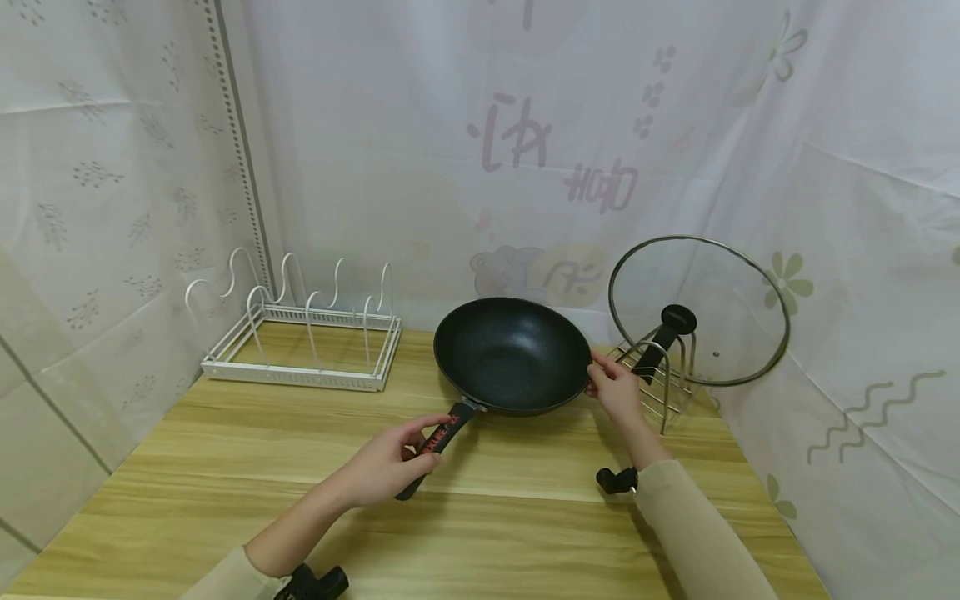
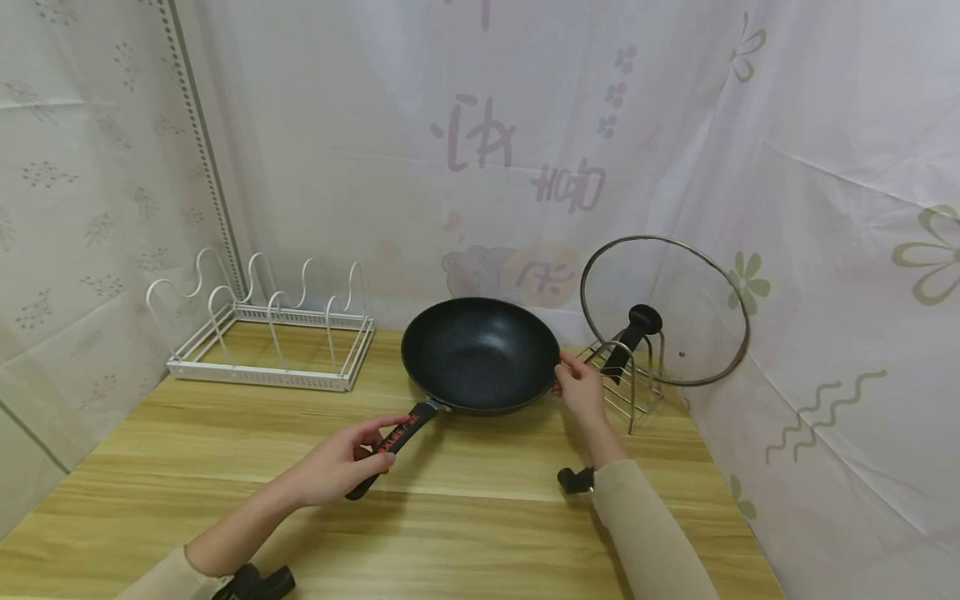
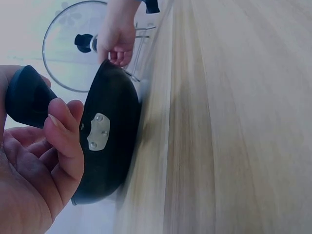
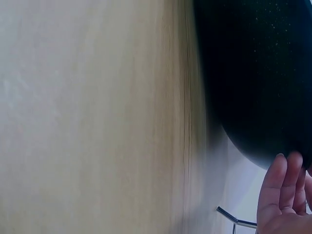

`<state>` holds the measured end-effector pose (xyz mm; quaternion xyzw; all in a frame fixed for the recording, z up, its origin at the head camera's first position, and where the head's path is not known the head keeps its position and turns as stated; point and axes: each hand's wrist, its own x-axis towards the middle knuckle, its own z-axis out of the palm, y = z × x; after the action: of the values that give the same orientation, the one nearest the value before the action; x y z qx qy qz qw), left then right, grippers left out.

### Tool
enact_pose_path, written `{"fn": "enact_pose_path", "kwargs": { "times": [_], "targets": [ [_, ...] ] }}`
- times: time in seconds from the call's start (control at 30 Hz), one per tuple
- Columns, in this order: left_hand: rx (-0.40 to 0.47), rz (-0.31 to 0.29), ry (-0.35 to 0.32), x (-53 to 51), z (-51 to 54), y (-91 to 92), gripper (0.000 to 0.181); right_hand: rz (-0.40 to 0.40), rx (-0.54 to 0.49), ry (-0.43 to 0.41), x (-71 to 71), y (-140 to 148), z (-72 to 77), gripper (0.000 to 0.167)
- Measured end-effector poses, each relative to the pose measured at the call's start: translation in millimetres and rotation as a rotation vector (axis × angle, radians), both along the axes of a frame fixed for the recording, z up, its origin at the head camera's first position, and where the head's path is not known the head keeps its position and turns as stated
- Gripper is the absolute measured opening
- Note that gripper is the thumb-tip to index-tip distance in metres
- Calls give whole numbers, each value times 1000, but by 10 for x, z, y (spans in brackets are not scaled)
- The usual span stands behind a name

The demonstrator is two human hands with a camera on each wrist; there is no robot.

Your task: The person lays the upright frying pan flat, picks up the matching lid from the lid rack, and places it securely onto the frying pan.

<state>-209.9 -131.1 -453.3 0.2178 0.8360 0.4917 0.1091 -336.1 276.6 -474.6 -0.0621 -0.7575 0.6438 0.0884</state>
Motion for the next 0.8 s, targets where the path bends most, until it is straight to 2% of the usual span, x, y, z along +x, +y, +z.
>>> {"fn": "enact_pose_path", "kwargs": {
  "times": [0.2, 0.37, 0.53, 0.8],
  "targets": [
    [-16, 25, 8, -38, 0, -53, 56, -8, -34, -10, 18, -5, -21, 47],
    [-1, 44, -23, -63, 6, -99, 57, -21, -75, -29, 47, -21, -31, 49],
    [27, 54, -67, -92, 8, -145, 60, -25, -122, -61, 103, -54, -15, 51],
    [100, 47, -176, -163, 29, -267, 62, 5, -159, -86, 168, -91, -11, 54]
  ]
}}
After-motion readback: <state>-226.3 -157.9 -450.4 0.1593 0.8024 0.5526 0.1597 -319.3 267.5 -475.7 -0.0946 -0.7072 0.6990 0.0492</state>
